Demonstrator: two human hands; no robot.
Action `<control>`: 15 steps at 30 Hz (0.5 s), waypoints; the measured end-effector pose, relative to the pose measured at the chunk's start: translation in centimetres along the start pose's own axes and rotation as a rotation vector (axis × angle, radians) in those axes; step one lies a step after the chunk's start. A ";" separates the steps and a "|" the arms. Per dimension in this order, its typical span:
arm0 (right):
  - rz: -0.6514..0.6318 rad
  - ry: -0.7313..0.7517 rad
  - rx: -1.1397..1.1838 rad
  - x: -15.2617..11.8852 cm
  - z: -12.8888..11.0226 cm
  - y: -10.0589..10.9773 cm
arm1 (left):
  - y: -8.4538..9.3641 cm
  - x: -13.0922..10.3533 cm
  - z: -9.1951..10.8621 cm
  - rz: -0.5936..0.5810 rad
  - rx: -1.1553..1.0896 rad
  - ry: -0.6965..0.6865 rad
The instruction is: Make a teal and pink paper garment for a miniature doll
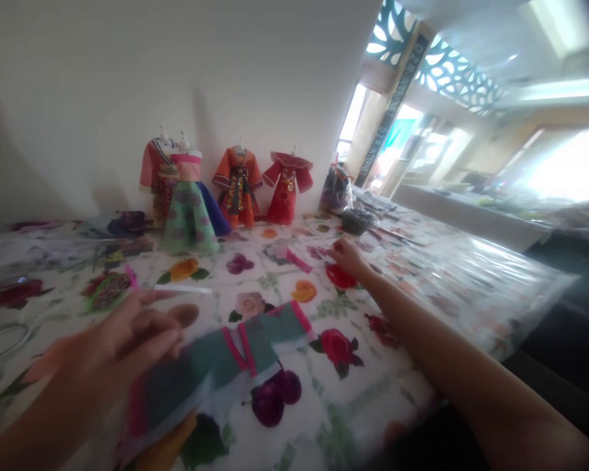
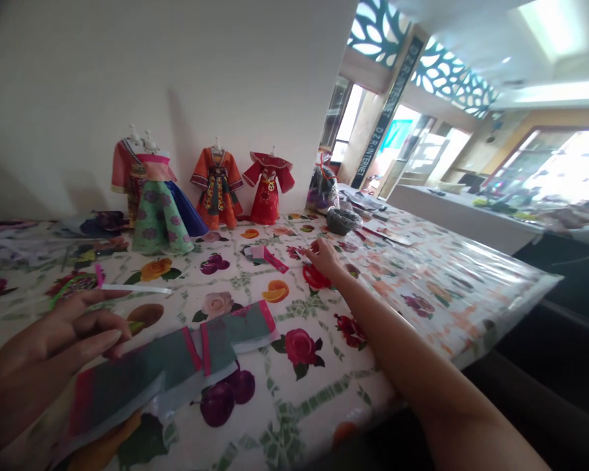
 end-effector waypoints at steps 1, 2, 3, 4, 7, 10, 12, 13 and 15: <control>0.013 0.008 0.007 0.0 0.0 -0.1 | 0.1 0.1 -0.3 -0.025 0.005 0.000; 0.026 0.015 0.018 -0.1 0.0 -0.2 | 0.2 0.2 -0.5 -0.051 0.012 0.005; 0.040 0.021 0.034 -0.2 0.0 -0.2 | 0.2 0.2 -0.7 -0.071 0.018 0.009; 0.056 0.027 0.056 -0.2 -0.1 -0.1 | 0.3 0.2 -0.8 -0.075 0.023 0.013; 0.117 0.047 0.166 -0.5 -0.8 0.3 | 0.0 -0.1 -0.4 -0.066 0.045 0.019; 0.162 0.078 0.343 -1.1 -2.5 1.4 | -0.4 -0.8 0.7 0.007 0.004 -0.018; 0.170 0.091 0.482 -1.6 -4.1 2.3 | -0.8 -1.1 1.4 -0.023 -0.083 -0.056; 0.156 0.095 0.556 -1.9 -5.0 2.7 | -1.0 -1.2 1.6 -0.046 -0.122 -0.057; 0.108 0.089 0.702 -2.5 -6.9 3.3 | -1.0 -1.1 1.7 -0.092 -0.166 -0.069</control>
Point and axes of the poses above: each hand's wrist, its own x-axis towards the middle knuckle, its own y-axis out of the back of the hand, z = x × y, the point moved 4 cm from there along x, towards the middle knuckle, and after that the axes turned 4 degrees about y, right-handed, at the moved point
